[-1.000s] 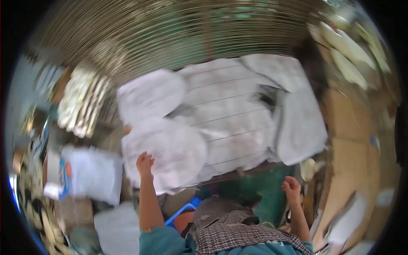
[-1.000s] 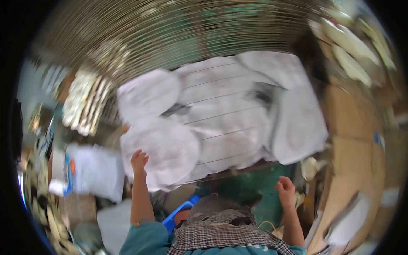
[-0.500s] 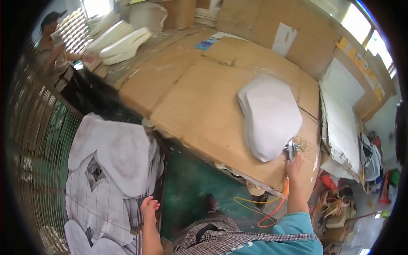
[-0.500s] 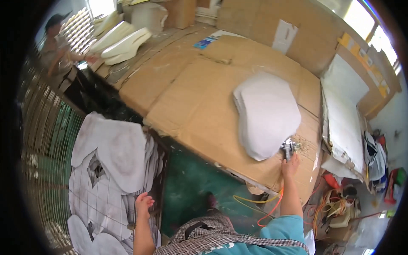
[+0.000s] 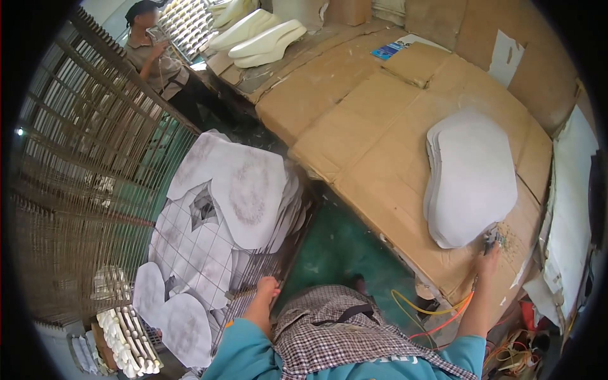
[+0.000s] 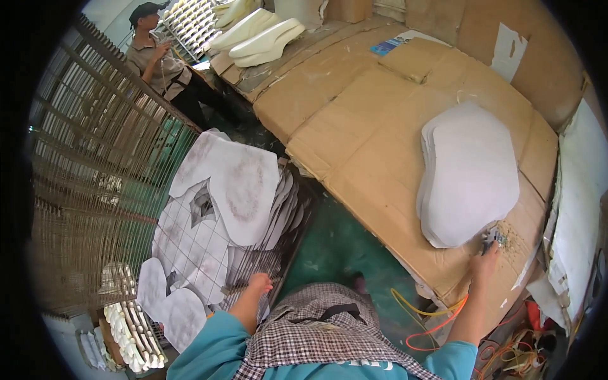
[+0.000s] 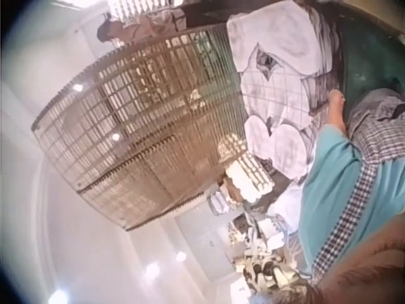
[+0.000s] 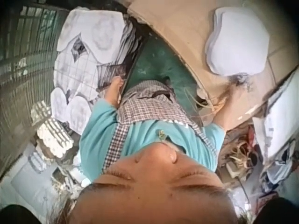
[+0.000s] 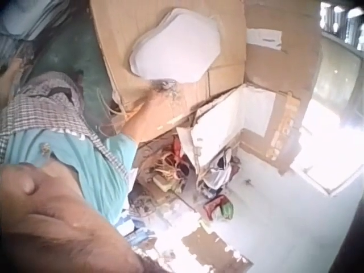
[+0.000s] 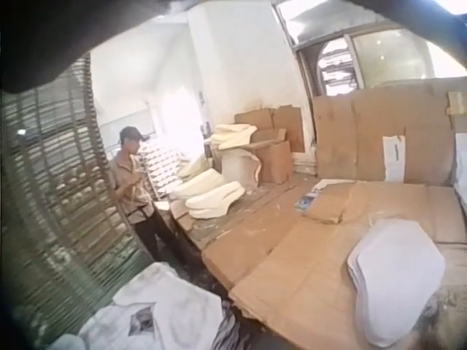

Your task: Applying adhesive to foam pads with a spray gun and placing them on a drying rack.

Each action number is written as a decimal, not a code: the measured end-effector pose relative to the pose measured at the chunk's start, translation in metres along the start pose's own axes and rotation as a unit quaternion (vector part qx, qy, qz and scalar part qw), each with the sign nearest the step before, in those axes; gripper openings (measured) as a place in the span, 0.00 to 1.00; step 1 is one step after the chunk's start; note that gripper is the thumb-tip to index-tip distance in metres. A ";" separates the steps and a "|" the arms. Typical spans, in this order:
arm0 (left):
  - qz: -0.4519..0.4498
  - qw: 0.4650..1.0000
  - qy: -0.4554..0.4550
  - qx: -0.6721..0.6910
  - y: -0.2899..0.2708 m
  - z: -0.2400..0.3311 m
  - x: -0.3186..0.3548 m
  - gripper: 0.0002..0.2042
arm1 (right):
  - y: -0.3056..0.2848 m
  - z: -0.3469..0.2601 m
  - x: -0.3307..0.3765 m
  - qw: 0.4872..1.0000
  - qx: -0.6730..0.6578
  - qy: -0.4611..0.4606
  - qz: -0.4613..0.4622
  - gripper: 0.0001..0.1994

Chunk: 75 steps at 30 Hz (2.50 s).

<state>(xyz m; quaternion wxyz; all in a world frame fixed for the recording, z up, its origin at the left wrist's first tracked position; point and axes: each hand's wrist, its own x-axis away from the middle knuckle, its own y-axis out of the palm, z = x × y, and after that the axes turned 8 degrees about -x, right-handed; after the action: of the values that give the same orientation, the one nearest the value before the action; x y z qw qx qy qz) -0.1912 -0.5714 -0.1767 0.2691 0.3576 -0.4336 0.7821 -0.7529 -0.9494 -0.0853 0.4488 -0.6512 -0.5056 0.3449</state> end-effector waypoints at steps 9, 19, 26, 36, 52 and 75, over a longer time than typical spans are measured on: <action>-0.062 0.998 -0.004 -0.012 0.037 0.021 -0.015 0.08 | -0.125 -0.016 0.117 0.779 -0.602 0.177 0.003 0.18; -0.167 0.973 0.093 -0.132 0.084 0.075 -0.027 0.10 | -0.206 -0.073 0.265 0.829 -0.560 -0.011 0.007 0.21; -0.170 0.960 0.084 -0.206 0.107 0.075 -0.024 0.08 | -0.228 -0.074 0.262 0.807 -0.586 -0.064 -0.037 0.30; -0.197 0.956 0.112 -0.184 0.164 0.115 0.008 0.09 | -0.253 -0.039 0.251 0.816 -0.577 -0.009 -0.049 0.24; -0.229 0.928 0.184 -0.231 0.209 0.135 0.025 0.13 | -0.256 -0.034 0.254 0.815 -0.579 0.003 -0.024 0.24; -0.055 0.710 0.637 -0.296 0.373 0.298 0.218 0.17 | -0.254 -0.019 0.213 0.811 -0.578 0.010 0.093 0.22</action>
<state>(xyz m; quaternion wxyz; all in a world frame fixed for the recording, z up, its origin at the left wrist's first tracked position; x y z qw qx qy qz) -0.4978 -0.9856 -0.0756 0.6159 -0.2999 -0.3484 0.6398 -0.7714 -0.7260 0.1594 -0.0393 -0.8378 -0.5441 0.0227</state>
